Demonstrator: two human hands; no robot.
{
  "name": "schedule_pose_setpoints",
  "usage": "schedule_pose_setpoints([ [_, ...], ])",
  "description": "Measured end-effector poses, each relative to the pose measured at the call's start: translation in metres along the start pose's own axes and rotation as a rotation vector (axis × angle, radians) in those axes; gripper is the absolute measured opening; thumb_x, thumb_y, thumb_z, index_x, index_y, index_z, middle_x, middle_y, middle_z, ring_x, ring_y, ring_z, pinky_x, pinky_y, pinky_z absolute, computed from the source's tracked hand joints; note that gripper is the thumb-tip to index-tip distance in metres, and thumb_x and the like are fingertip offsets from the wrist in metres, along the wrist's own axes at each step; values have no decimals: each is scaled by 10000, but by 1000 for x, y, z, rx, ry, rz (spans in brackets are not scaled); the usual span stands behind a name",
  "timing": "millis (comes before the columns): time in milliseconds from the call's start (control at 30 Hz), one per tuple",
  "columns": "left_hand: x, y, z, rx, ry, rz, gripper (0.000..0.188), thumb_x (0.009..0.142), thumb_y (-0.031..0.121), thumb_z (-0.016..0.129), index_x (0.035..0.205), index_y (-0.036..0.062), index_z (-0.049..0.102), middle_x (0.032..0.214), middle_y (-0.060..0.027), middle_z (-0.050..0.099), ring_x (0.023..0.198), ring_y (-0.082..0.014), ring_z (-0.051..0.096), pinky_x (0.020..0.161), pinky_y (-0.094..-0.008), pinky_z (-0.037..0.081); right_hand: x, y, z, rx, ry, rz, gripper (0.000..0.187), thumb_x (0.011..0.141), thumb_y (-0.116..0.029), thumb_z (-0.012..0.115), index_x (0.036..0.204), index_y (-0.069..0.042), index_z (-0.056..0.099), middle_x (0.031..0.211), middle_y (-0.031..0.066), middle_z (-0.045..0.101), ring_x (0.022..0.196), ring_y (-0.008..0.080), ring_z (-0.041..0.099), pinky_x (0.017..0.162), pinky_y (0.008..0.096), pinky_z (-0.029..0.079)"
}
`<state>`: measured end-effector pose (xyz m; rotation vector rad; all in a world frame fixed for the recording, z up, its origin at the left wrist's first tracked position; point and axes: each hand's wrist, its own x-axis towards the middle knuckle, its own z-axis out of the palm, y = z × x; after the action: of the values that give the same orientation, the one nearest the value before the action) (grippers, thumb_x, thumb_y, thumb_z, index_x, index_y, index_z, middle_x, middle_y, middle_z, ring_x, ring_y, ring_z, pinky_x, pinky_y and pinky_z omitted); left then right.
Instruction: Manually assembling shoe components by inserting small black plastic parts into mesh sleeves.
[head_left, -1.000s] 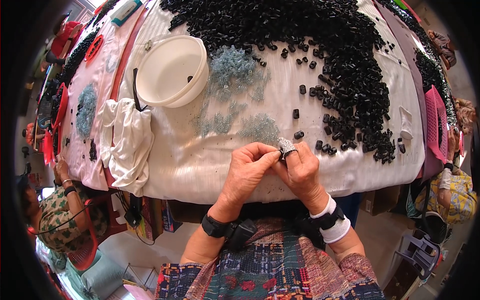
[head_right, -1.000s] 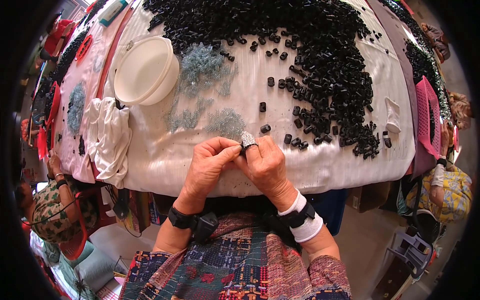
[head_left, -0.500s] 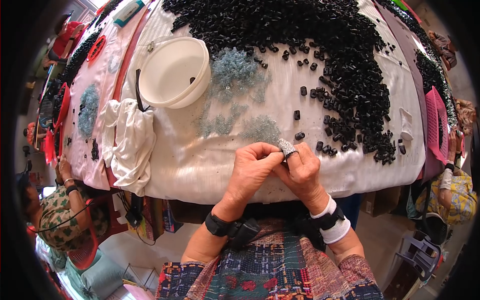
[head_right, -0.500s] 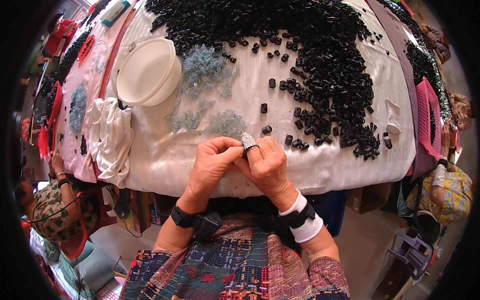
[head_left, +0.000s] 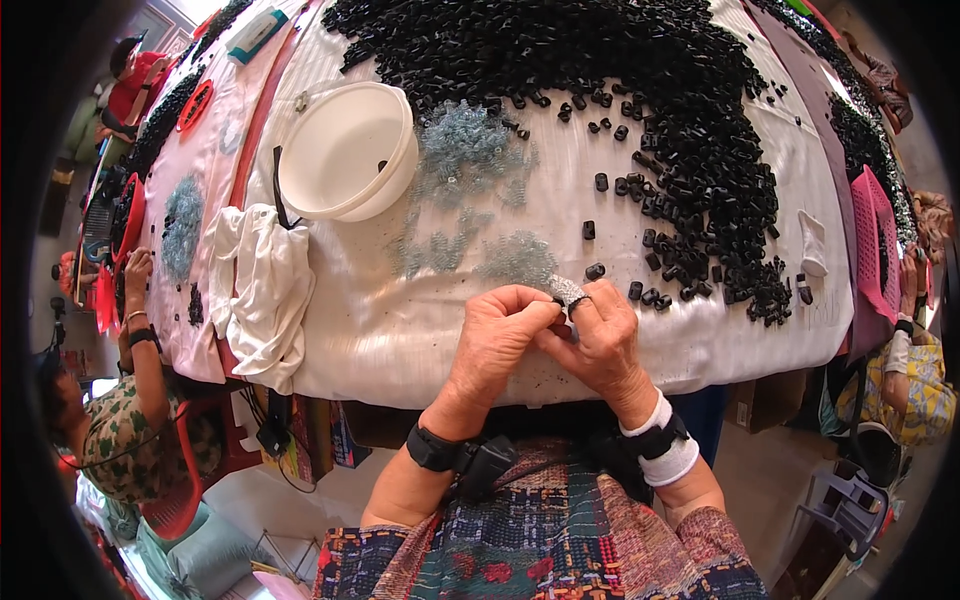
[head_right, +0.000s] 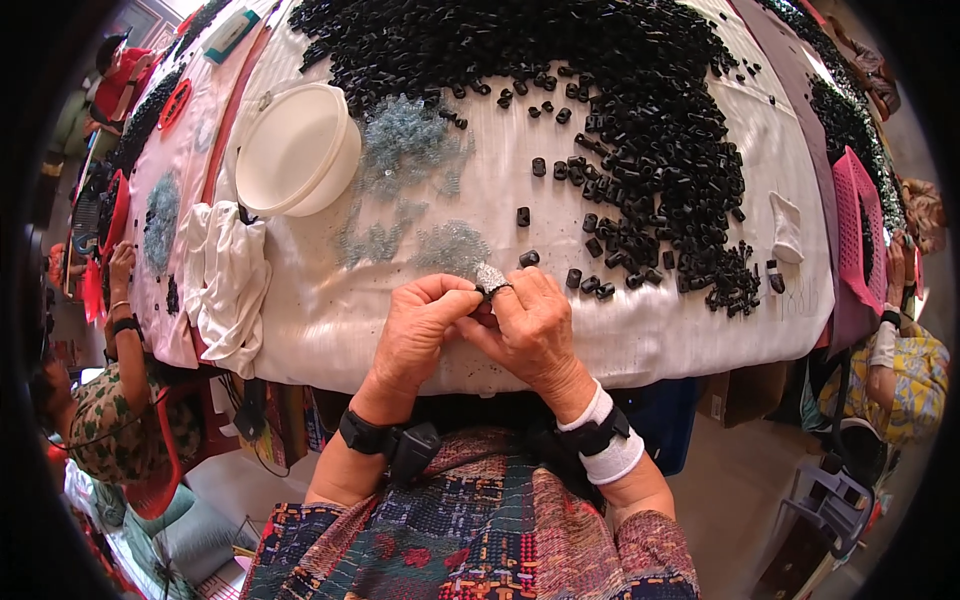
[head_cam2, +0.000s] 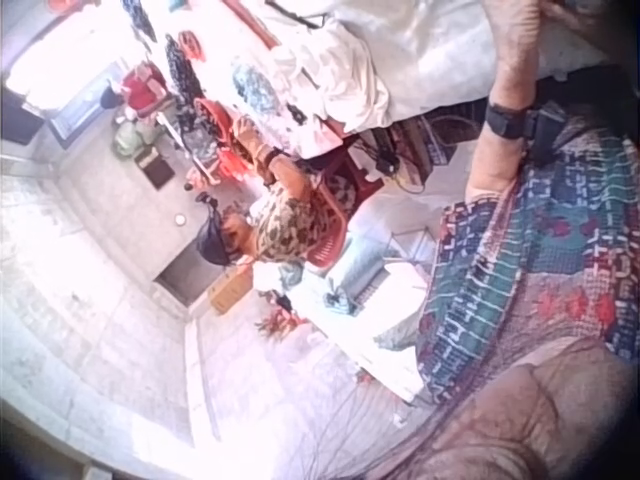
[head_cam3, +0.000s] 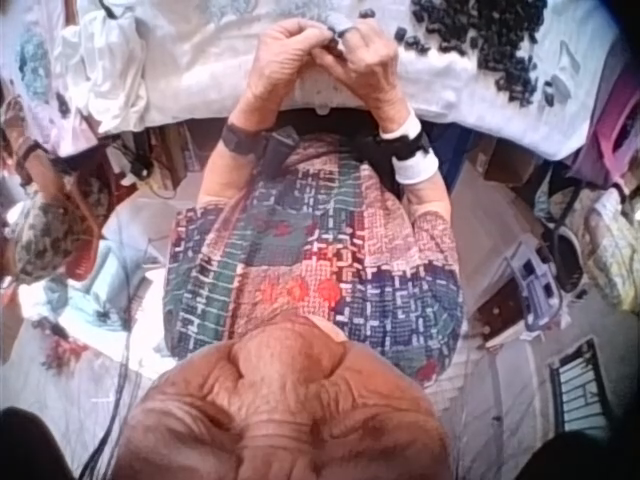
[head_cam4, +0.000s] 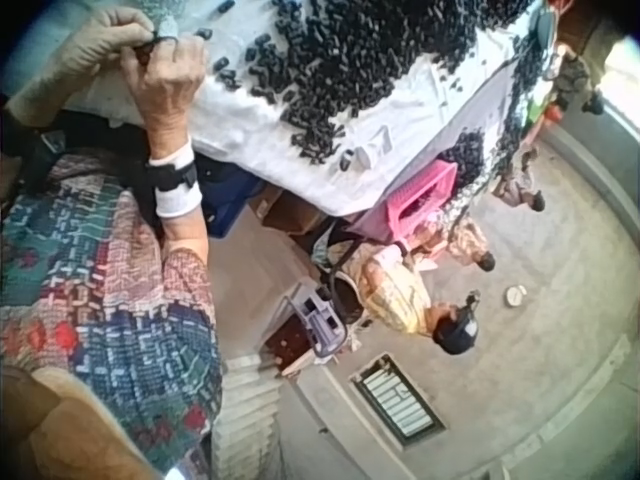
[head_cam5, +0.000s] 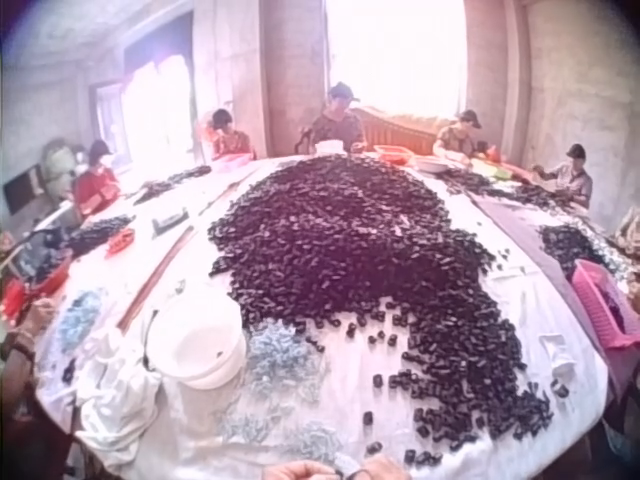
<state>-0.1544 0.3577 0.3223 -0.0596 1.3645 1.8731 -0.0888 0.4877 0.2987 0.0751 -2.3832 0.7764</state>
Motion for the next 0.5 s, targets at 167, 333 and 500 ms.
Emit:
schedule_pose_setpoints([
  [167, 0, -1, -2, 33, -9, 7, 106, 821, 75, 633, 844, -28, 644, 778, -64, 659, 699, -102, 611, 653, -226, 506, -3, 2, 1, -12, 36, -14, 279, 593, -128, 764, 651, -41, 505, 656, 92, 471, 584, 267, 490, 509, 365, 407],
  [333, -7, 4, -13, 84, -55, -59, 178, 854, 130, 642, 940, -26, 653, 841, -60, 661, 720, -84, 611, 628, -205, 516, -3, 2, 3, 12, 54, -35, 289, 597, -132, 761, 626, -44, 486, 640, 88, 459, 574, 262, 479, 497, 356, 404],
  [500, -7, 6, -20, 150, -93, -66, 172, 864, 101, 621, 976, -28, 644, 870, -65, 657, 769, -109, 628, 649, -230, 542, -2, 0, 2, -20, 21, -78, 294, 608, -149, 759, 621, -43, 486, 636, 85, 446, 565, 256, 465, 499, 354, 404],
])
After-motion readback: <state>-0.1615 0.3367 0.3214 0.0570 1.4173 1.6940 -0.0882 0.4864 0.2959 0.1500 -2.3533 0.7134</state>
